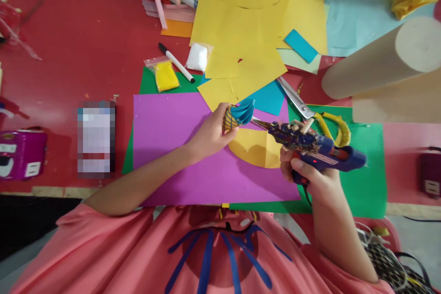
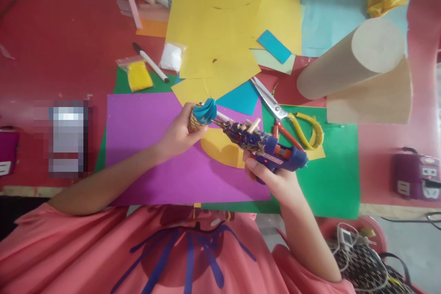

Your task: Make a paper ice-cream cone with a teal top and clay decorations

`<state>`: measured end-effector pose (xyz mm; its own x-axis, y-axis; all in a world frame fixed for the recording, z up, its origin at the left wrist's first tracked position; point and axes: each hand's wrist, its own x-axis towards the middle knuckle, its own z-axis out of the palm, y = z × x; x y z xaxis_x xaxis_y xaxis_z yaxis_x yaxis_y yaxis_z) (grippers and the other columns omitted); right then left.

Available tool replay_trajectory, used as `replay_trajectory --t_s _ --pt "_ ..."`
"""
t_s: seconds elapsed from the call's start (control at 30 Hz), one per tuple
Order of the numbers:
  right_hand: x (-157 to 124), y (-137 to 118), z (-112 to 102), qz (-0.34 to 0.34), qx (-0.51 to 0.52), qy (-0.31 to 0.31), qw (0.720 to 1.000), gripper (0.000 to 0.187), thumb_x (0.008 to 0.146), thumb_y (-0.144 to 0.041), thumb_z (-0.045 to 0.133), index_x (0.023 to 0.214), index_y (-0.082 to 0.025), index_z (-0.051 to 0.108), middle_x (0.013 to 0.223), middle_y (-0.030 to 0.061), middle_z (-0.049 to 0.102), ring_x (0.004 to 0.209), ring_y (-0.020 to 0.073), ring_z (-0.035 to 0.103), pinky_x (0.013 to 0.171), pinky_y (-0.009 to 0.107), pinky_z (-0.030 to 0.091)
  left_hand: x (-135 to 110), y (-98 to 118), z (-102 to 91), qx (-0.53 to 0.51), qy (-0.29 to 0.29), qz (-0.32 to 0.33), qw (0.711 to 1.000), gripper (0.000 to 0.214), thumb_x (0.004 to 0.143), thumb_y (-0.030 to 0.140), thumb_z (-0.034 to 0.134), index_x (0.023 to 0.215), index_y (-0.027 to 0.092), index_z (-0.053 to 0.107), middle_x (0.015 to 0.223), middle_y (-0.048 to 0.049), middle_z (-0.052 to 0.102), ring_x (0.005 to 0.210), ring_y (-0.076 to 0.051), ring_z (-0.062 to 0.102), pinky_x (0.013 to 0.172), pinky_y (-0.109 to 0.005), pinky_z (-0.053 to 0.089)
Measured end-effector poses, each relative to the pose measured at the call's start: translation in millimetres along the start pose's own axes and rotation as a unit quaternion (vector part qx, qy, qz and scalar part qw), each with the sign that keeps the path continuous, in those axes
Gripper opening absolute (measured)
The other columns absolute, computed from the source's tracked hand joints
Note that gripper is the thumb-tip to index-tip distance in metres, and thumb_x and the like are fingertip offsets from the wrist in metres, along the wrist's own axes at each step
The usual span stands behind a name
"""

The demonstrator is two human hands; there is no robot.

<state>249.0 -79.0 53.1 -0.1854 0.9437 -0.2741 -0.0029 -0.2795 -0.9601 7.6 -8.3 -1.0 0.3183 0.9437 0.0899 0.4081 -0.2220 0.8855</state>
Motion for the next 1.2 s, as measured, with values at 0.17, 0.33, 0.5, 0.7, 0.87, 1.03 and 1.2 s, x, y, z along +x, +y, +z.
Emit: replay_trajectory --t_s 0.17,0.33,0.5,0.7,0.87,1.03,1.2 --pt "0 -5 3 0.016 -0.044 0.002 0.999 0.027 0.086 -0.042 0.067 0.075 -0.017 0.062 0.056 -0.0009 0.057 0.048 0.0111 0.051 0.047 0.025 0.041 1 3 -0.6 0.029 -0.033 -0.043 0.998 0.027 0.083 0.027 0.054 0.106 0.023 0.041 0.082 0.002 0.06 0.071 -0.013 0.06 0.064 -0.023 0.045" --pt "-1 -11 3 0.032 -0.123 0.029 0.991 0.023 0.082 -0.037 0.07 0.074 -0.018 0.063 0.062 0.0003 0.06 0.054 0.0121 0.053 0.052 0.026 0.044 -2 7 -4.0 0.162 -0.049 -0.07 0.983 0.041 0.083 0.023 0.057 0.121 0.024 0.041 0.098 -0.0024 0.067 0.083 -0.02 0.069 0.066 -0.026 0.048" --pt "-1 -18 3 0.05 -0.149 0.044 0.987 0.025 0.079 -0.039 0.072 0.072 -0.018 0.061 0.063 0.0012 0.06 0.055 0.0127 0.052 0.05 0.026 0.043 -3 9 -9.4 0.296 -0.033 -0.003 0.955 0.04 0.086 0.017 0.06 0.123 0.024 0.047 0.115 -0.0057 0.067 0.103 -0.023 0.068 0.076 -0.028 0.052" --pt "8 -30 5 0.058 -0.178 0.042 0.981 0.026 0.079 -0.041 0.069 0.071 -0.018 0.059 0.06 0.001 0.058 0.051 0.0127 0.051 0.047 0.027 0.042 1 8 -11.1 0.377 -0.022 0.081 0.923 0.031 0.088 0.013 0.056 0.117 0.021 0.055 0.099 -0.0059 0.067 0.098 -0.023 0.066 0.082 -0.032 0.054" --pt "12 -35 9 0.023 -0.204 0.036 0.978 0.023 0.081 -0.037 0.067 0.07 -0.019 0.058 0.057 -0.0012 0.055 0.049 0.0111 0.048 0.046 0.026 0.041 3 12 -10.4 0.403 -0.033 0.074 0.912 0.023 0.09 0.013 0.053 0.111 0.02 0.059 0.093 -0.0057 0.066 0.093 -0.022 0.065 0.078 -0.031 0.053" --pt "14 -35 12 0.022 -0.21 0.041 0.977 0.015 0.081 -0.033 0.066 0.078 -0.019 0.061 0.056 -0.0028 0.055 0.047 0.0109 0.047 0.045 0.025 0.04 3 14 -10.1 0.414 -0.037 0.063 0.907 0.019 0.092 0.016 0.052 0.108 0.02 0.06 0.09 -0.0055 0.066 0.09 -0.022 0.066 0.076 -0.031 0.053" --pt "15 -34 13 0.02 -0.204 0.034 0.978 0.015 0.082 -0.032 0.066 0.077 -0.019 0.062 0.055 -0.0029 0.054 0.048 0.0107 0.047 0.046 0.025 0.04 2 11 -9.3 0.406 -0.033 0.067 0.911 0.02 0.093 0.015 0.051 0.111 0.019 0.059 0.091 -0.0061 0.066 0.092 -0.022 0.065 0.077 -0.031 0.053"
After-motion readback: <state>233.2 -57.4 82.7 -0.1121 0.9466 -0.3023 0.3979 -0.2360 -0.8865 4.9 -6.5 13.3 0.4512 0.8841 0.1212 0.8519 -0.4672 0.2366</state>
